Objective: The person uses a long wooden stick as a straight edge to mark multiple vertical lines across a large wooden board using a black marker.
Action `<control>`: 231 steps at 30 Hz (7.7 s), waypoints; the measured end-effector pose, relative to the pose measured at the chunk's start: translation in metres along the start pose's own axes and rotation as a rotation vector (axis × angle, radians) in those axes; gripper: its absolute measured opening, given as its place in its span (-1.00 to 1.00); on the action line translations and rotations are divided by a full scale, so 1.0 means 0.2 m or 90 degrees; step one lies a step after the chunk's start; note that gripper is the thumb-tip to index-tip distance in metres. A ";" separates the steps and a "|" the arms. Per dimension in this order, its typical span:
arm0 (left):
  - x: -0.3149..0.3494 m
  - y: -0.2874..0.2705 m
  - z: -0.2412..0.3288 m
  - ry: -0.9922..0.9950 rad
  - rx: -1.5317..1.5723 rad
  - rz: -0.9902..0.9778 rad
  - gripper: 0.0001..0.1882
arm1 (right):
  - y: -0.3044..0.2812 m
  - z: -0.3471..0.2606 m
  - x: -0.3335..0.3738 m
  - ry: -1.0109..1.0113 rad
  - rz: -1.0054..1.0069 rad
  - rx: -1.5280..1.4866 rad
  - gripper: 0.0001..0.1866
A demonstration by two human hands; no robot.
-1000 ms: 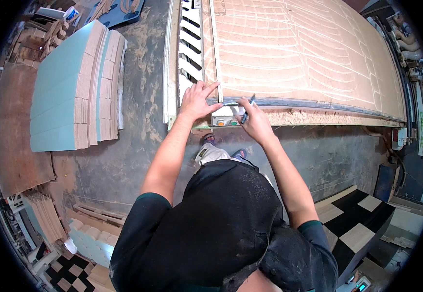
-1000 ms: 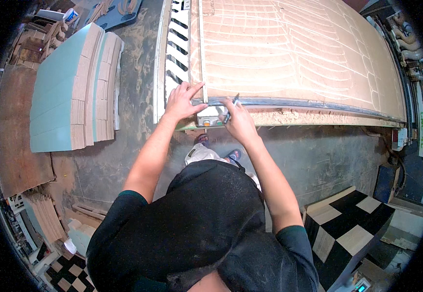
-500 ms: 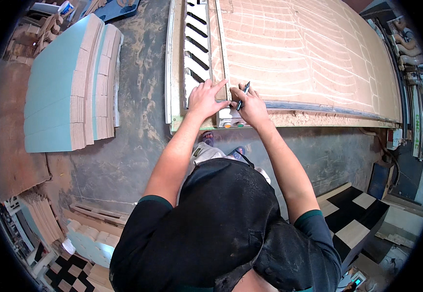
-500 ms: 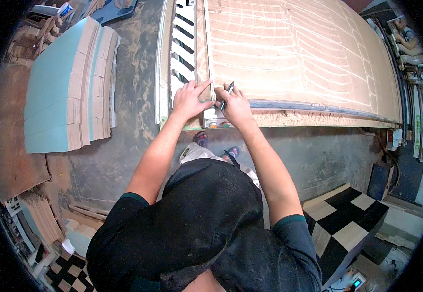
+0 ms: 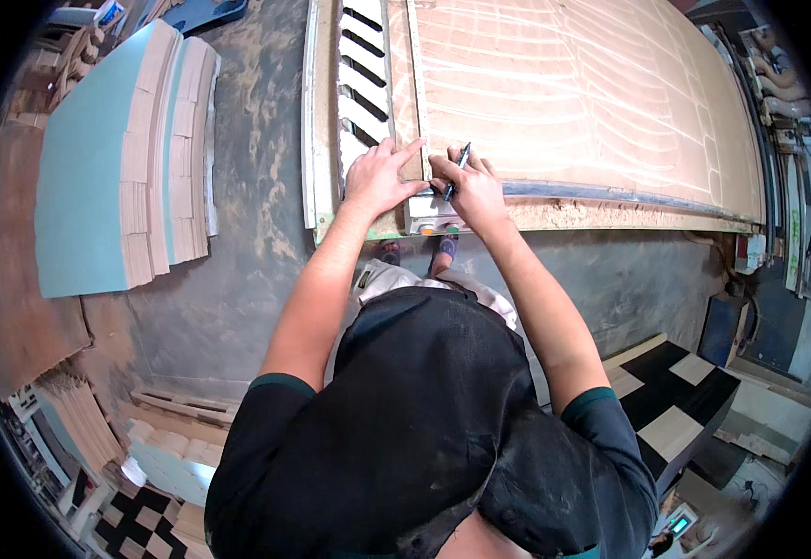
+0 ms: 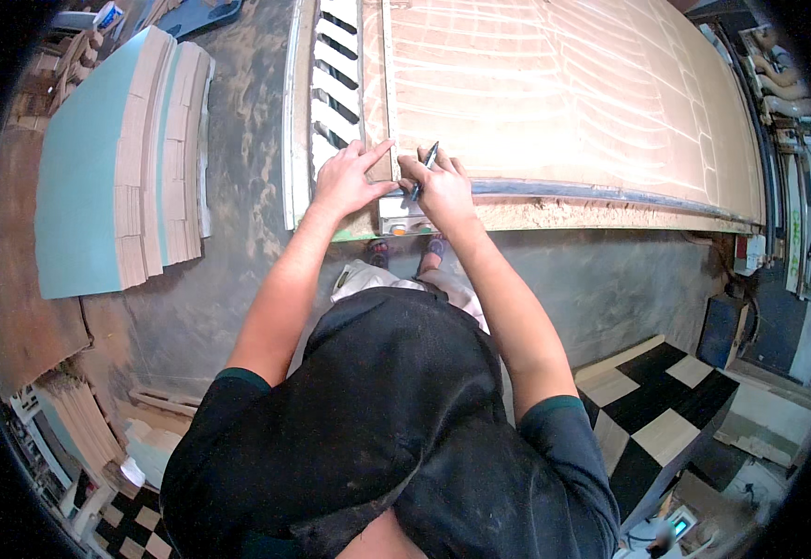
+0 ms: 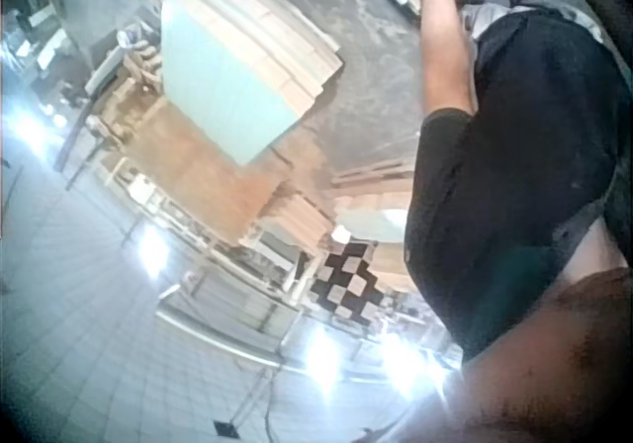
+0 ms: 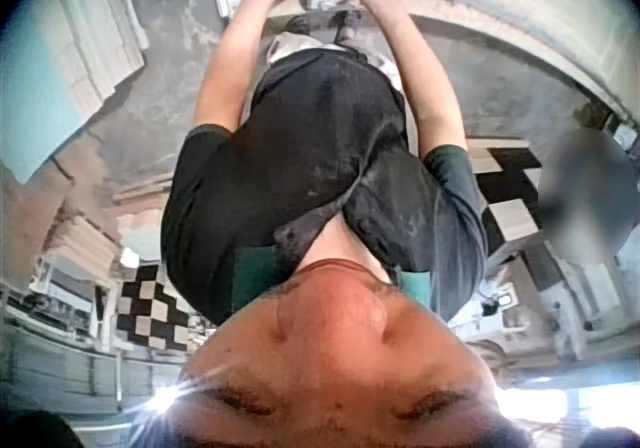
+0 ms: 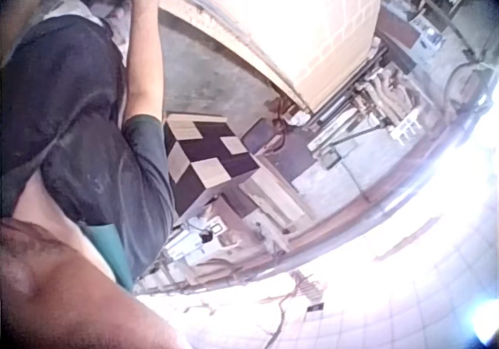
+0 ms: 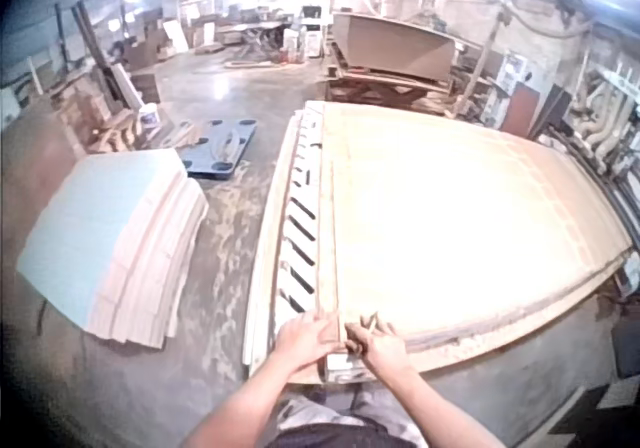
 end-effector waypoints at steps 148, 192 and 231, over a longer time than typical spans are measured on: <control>-0.05 -0.03 0.06 -0.133 0.100 -0.005 0.00 | 0.00 0.11 -0.29 0.176 -0.027 -0.446 -0.65; -0.04 -0.05 0.07 -0.142 0.109 -0.015 -0.01 | -0.02 0.09 -0.29 0.179 -0.005 -0.409 -0.64; -0.12 0.08 0.00 -0.385 0.155 0.065 0.40 | -0.08 0.22 -0.55 0.103 -0.038 -0.416 -0.62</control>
Point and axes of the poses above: each hand's wrist, its own x-axis away from the middle knuckle, its own y-axis out of the palm, z = x × y, the point moved 4 cm from there along -x, towards the middle knuckle, and after that the axes turned 2 degrees about -z, right-handed, at the moved point
